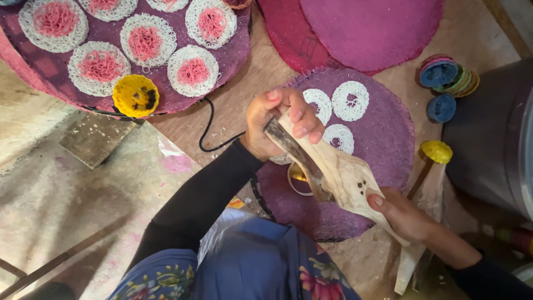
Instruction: The person extrudes dough from a wooden tool onto trays in circular patterns and shapes them by hand while another person nearby mixes more dough in a large bowl.
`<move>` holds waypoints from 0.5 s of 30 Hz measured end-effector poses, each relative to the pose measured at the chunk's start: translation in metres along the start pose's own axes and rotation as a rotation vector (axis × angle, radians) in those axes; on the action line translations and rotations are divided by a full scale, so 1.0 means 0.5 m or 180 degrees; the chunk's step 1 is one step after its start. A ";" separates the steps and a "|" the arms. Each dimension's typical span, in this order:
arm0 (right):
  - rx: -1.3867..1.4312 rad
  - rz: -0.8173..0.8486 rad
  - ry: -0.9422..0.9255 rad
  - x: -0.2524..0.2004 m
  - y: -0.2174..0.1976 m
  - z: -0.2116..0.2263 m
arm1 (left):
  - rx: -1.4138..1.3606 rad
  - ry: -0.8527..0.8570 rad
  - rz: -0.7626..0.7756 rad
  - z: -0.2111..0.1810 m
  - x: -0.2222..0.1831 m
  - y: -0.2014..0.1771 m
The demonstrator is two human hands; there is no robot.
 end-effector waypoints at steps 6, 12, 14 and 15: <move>0.0370 0.0123 0.0397 -0.030 0.003 -0.033 | -0.0498 -0.0070 -0.0343 0.051 -0.014 -0.024; -0.0215 -0.0314 0.0895 -0.085 -0.039 -0.016 | -0.0524 -0.0110 -0.0325 0.093 -0.005 -0.052; -0.0546 -0.0510 0.0998 -0.095 -0.052 0.008 | -0.0473 -0.0080 -0.0279 0.091 0.005 -0.056; -0.0660 -0.0614 0.0997 -0.097 -0.056 0.022 | -0.0446 -0.0064 -0.0255 0.088 0.010 -0.057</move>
Point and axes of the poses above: each hand's wrist, its own x-axis towards the middle knuckle, its own y-axis out of the palm, z = x × y, the point moved 10 cm from there along x, towards the middle knuckle, and after that the axes turned 11 degrees about z, right-handed, at the moved point
